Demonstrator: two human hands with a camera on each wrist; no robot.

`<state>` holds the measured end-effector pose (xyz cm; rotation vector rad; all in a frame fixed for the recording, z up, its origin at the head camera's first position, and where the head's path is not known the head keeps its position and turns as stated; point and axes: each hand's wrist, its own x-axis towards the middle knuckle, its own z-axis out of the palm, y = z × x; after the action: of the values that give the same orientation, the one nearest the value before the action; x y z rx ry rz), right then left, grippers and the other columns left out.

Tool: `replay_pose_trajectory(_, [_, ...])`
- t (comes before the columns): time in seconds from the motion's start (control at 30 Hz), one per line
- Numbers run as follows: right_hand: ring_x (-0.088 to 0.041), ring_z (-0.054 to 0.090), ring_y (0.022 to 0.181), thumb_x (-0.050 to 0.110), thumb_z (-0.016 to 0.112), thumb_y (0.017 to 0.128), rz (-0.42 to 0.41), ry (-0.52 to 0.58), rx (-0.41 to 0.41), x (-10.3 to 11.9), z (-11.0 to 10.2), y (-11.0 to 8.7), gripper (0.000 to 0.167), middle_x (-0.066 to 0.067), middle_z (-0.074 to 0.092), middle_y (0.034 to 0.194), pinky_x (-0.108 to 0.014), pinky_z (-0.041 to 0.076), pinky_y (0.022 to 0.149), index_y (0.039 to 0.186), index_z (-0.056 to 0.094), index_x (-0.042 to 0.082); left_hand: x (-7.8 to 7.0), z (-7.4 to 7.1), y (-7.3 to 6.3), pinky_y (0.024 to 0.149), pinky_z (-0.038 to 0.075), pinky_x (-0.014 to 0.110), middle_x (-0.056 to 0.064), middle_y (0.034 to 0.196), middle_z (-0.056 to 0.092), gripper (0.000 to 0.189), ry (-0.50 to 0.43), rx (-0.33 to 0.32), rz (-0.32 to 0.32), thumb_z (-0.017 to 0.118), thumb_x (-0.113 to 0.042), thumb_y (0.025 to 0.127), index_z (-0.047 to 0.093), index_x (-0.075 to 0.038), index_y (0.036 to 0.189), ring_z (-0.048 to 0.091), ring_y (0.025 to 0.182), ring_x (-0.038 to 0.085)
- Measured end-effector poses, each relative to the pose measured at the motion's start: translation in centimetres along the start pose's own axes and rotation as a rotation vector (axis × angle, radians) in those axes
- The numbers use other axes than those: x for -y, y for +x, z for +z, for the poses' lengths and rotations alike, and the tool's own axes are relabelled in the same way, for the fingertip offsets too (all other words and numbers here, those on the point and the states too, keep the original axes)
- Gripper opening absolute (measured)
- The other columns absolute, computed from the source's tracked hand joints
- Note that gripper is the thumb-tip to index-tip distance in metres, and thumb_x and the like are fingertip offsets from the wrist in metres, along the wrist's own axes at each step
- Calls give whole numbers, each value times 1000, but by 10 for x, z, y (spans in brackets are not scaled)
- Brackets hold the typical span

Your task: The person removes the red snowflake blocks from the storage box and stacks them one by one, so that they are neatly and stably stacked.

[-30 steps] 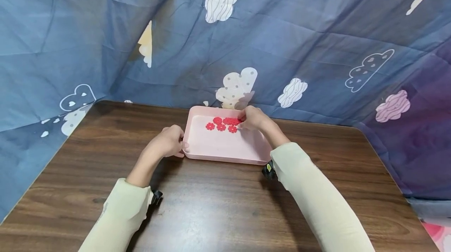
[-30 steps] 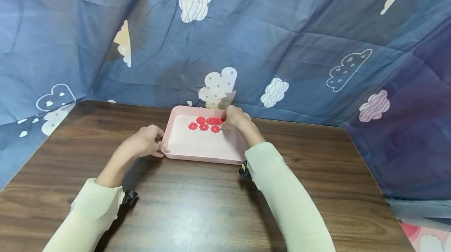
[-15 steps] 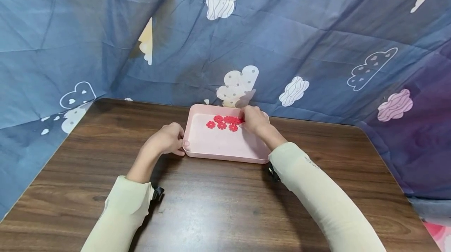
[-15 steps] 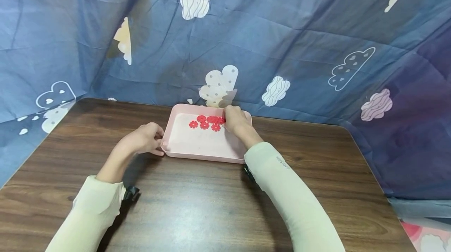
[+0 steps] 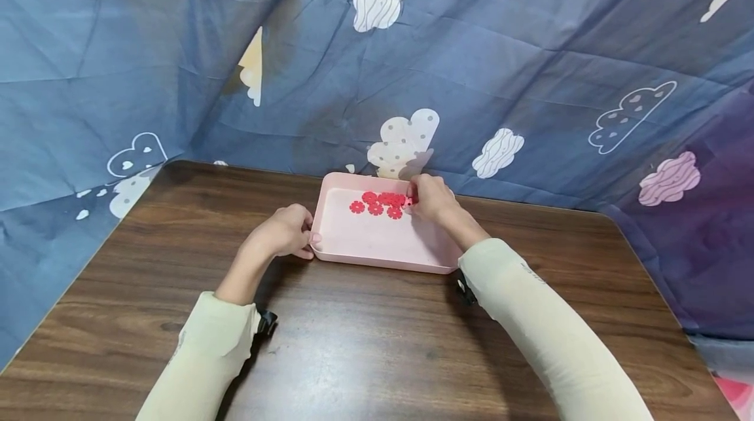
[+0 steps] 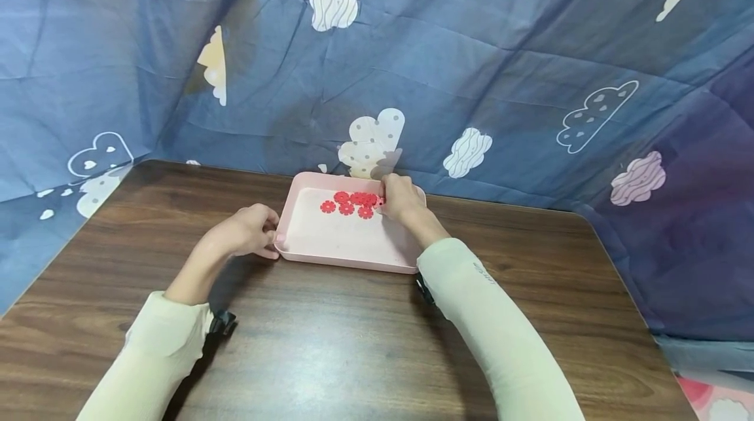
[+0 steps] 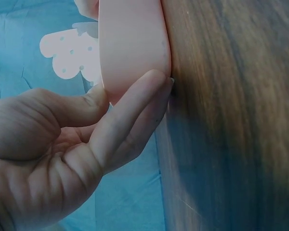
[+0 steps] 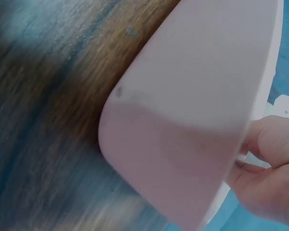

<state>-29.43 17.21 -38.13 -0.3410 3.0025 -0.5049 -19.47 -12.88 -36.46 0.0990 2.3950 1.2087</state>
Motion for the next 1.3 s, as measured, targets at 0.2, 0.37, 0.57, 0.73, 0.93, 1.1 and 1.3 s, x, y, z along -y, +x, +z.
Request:
replay_pose_trajectory(0.2, [-27,64,90,1,78,93,1,100,-14,-3,-10,-12,9,-14,74,94,-31,57,77,99,73,3,-1,4,-1,75,73,30,23,100,67,10,-5,-2,5,56,8,103,59,13,112,75,77,18])
replay_pose_trajectory(0.37, [-24,70,82,1,75,95,37,132,-31,-13,-18,-18,7,-17,79,95,-24,60,67,101,75,2,0,5,-1,74,73,30,23,100,65,8,10,-33,43,58,9,101,57,12,108,74,78,19])
replay_pose_trajectory(0.57, [-24,70,82,5,78,95,39,148,-47,-20,-32,-27,7,-15,78,89,-25,59,67,102,78,3,-2,6,0,75,73,32,20,99,62,14,-40,-46,18,61,9,100,56,14,113,73,79,20])
replay_pose_trajectory(0.73, [-18,65,72,4,80,93,34,163,-56,-26,-45,-31,8,-15,76,81,-19,49,58,100,78,2,-3,5,0,77,73,35,22,102,60,22,-117,-17,-1,61,9,102,53,16,121,76,81,24])
replay_pose_trajectory(0.93, [-14,71,69,-2,79,93,36,215,-23,-31,-61,-39,7,-19,77,89,-14,59,57,99,76,-2,-3,3,-3,78,73,35,22,104,57,28,-188,30,4,60,10,103,49,19,127,74,83,26])
replay_pose_trajectory(1.1, [-14,77,67,-4,79,92,59,260,11,-38,-75,-46,11,-16,74,86,-23,69,61,102,75,-5,-2,1,-2,80,73,33,21,101,56,29,-223,43,1,58,10,101,47,19,127,74,82,24])
replay_pose_trajectory(1.3, [-10,76,65,-2,79,93,91,269,41,-49,-91,-54,13,-9,73,82,-23,69,62,105,74,-5,2,-1,-2,81,73,35,23,102,59,22,-201,20,5,54,8,100,49,15,120,76,81,25])
